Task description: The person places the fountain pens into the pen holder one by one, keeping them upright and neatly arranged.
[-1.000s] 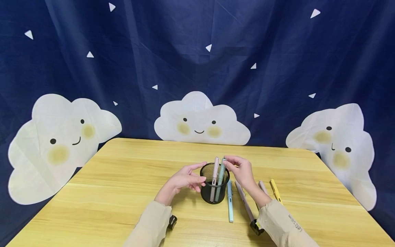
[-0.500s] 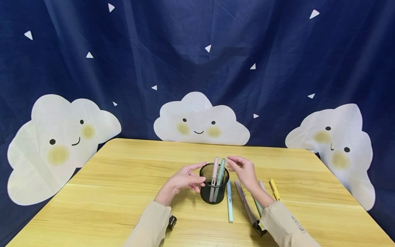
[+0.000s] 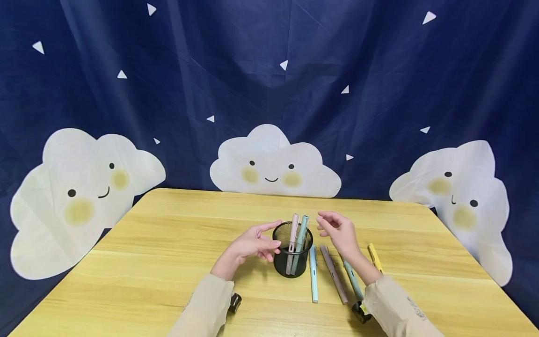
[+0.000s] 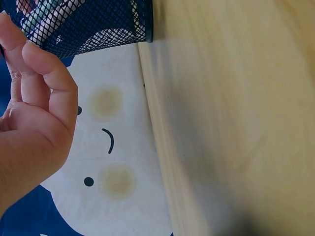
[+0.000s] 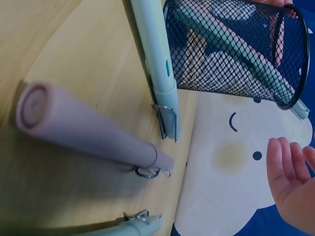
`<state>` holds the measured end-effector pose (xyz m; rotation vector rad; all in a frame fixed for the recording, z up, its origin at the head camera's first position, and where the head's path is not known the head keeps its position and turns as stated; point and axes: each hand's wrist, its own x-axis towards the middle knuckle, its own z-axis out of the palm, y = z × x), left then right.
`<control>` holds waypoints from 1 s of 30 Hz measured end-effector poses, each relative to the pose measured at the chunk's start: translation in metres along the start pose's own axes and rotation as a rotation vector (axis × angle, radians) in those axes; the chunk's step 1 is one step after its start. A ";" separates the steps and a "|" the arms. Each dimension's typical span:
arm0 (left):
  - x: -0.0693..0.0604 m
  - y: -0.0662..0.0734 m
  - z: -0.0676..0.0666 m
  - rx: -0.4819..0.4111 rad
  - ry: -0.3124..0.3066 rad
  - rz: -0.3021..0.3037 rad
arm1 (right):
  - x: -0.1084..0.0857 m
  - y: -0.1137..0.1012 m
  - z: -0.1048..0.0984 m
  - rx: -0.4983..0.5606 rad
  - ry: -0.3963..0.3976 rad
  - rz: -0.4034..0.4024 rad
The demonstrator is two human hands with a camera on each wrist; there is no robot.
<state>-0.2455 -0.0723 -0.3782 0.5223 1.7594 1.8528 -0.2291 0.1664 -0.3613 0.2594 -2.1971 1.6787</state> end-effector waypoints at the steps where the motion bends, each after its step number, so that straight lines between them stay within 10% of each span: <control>1: 0.000 0.000 0.000 0.000 0.000 -0.001 | 0.000 0.001 -0.001 -0.001 -0.004 0.001; 30: 0.000 -0.001 0.000 0.011 0.000 0.005 | -0.010 0.015 -0.041 0.009 -0.062 0.009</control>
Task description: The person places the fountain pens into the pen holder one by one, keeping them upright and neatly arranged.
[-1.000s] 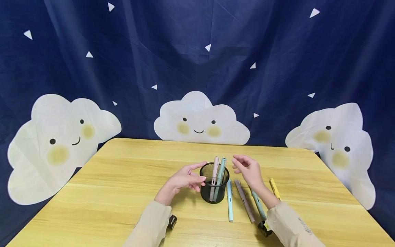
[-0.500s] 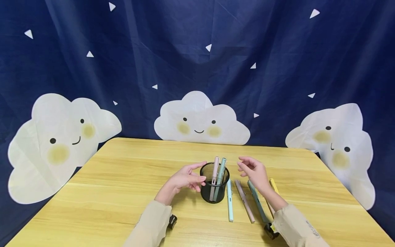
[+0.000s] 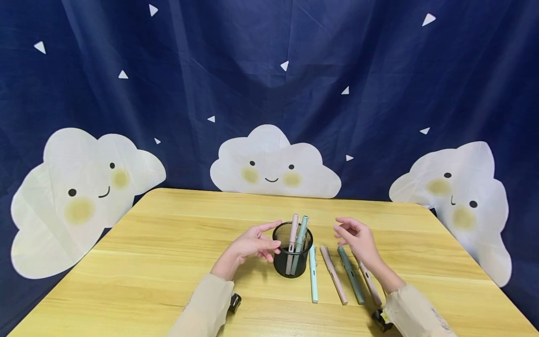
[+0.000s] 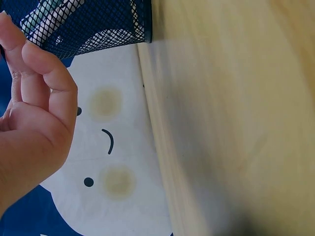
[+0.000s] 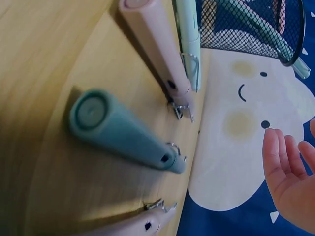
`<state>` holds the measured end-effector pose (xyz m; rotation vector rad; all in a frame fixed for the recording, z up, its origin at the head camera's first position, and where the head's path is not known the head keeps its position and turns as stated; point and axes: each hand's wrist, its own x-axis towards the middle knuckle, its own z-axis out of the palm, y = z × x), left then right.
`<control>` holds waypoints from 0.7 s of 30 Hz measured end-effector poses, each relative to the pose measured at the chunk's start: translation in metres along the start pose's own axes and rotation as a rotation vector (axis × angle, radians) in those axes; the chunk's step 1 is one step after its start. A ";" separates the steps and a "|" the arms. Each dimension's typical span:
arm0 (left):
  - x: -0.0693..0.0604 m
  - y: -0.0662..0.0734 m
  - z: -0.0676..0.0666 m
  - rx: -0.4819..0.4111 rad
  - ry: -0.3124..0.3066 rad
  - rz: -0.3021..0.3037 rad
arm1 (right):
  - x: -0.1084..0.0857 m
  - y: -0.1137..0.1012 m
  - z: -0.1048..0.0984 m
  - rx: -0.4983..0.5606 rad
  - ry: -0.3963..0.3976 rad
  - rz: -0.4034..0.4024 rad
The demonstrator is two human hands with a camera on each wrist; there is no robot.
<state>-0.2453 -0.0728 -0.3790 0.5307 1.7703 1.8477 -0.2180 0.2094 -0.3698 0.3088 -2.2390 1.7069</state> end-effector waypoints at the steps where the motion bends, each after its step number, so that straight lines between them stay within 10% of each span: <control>1: 0.000 0.000 0.000 0.001 0.000 -0.002 | -0.001 0.001 -0.002 -0.003 -0.001 -0.004; 13: -0.001 0.002 0.001 -0.001 0.003 -0.009 | -0.005 0.014 -0.021 -0.010 0.007 -0.039; 21: 0.000 0.000 0.000 0.001 0.003 -0.007 | 0.009 0.091 -0.047 -0.011 -0.006 -0.034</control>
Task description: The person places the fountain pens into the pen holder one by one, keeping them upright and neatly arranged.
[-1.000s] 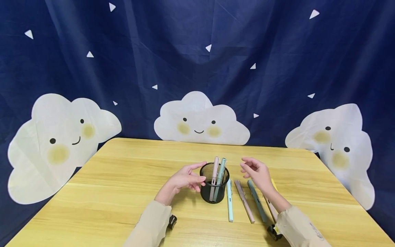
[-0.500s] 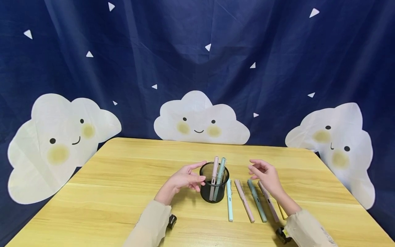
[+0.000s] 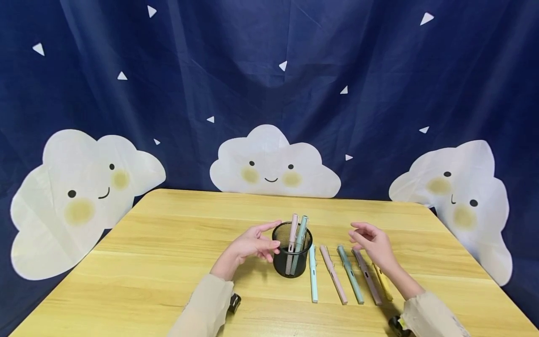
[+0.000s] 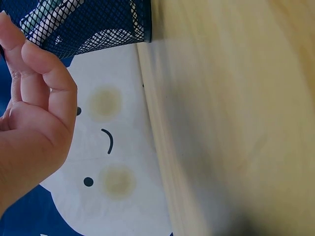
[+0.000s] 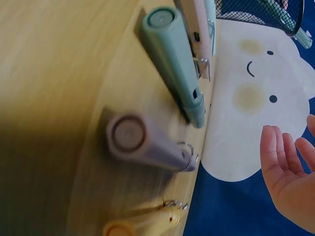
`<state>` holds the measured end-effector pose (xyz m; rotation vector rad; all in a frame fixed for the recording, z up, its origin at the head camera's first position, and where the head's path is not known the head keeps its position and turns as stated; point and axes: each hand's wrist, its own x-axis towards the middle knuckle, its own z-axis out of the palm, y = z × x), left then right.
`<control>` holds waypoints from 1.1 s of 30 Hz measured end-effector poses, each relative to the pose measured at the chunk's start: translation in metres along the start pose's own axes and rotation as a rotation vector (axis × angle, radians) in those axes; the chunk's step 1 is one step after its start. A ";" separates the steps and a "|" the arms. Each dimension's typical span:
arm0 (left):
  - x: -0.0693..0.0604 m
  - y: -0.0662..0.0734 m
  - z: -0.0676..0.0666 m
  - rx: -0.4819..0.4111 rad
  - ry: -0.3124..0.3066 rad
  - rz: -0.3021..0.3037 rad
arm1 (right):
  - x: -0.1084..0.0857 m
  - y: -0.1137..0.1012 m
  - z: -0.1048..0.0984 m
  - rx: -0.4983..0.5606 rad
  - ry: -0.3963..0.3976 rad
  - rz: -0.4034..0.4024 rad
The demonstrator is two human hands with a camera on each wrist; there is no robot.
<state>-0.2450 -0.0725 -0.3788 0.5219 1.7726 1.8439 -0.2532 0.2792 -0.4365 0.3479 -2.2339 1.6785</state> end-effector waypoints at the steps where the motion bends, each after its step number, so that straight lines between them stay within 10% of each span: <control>1: 0.000 0.000 0.000 0.000 0.000 0.000 | -0.001 -0.001 -0.002 0.002 -0.007 -0.002; 11: -0.002 -0.001 0.001 -0.002 0.006 -0.004 | -0.019 -0.047 -0.008 -0.060 -0.020 -0.016; 21: -0.001 0.001 0.001 0.002 0.003 0.006 | -0.017 -0.019 -0.032 -0.040 -0.066 -0.054; 33: -0.001 0.002 0.001 -0.005 0.002 0.007 | -0.027 -0.052 -0.033 -0.163 -0.025 0.077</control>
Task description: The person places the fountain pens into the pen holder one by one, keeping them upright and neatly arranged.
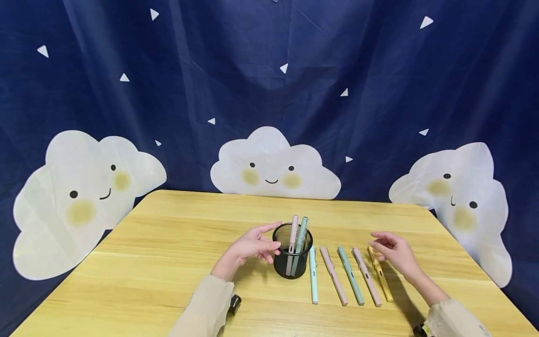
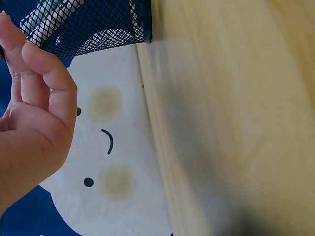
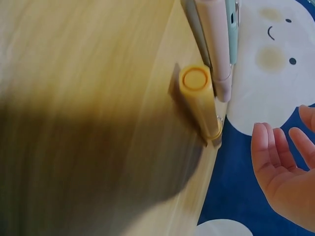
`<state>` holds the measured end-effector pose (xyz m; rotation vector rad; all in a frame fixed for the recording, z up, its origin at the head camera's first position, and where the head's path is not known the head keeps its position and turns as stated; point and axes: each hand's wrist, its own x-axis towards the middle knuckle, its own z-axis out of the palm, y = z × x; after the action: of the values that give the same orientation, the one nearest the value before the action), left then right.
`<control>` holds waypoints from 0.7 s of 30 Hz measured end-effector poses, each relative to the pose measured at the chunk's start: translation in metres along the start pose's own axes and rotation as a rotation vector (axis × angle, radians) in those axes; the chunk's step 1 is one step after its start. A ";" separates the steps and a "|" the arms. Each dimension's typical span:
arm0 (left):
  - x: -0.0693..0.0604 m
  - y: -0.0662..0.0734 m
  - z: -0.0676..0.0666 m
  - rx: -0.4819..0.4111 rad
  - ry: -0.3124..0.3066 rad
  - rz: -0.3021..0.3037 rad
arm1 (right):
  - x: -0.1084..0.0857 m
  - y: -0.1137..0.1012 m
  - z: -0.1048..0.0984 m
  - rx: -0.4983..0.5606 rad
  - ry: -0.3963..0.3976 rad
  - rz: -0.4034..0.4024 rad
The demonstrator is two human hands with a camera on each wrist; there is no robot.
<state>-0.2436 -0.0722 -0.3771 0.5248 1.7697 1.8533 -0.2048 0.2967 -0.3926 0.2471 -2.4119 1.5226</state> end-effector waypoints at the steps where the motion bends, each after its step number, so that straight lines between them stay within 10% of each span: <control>1: 0.000 0.000 0.000 0.002 0.002 0.000 | 0.000 0.000 -0.001 -0.008 -0.005 0.011; 21: 0.000 -0.001 0.000 0.002 0.002 0.000 | 0.004 0.004 -0.019 -0.033 -0.339 0.233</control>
<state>-0.2439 -0.0724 -0.3783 0.5243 1.7728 1.8528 -0.2067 0.3157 -0.3872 0.2412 -2.8123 1.6496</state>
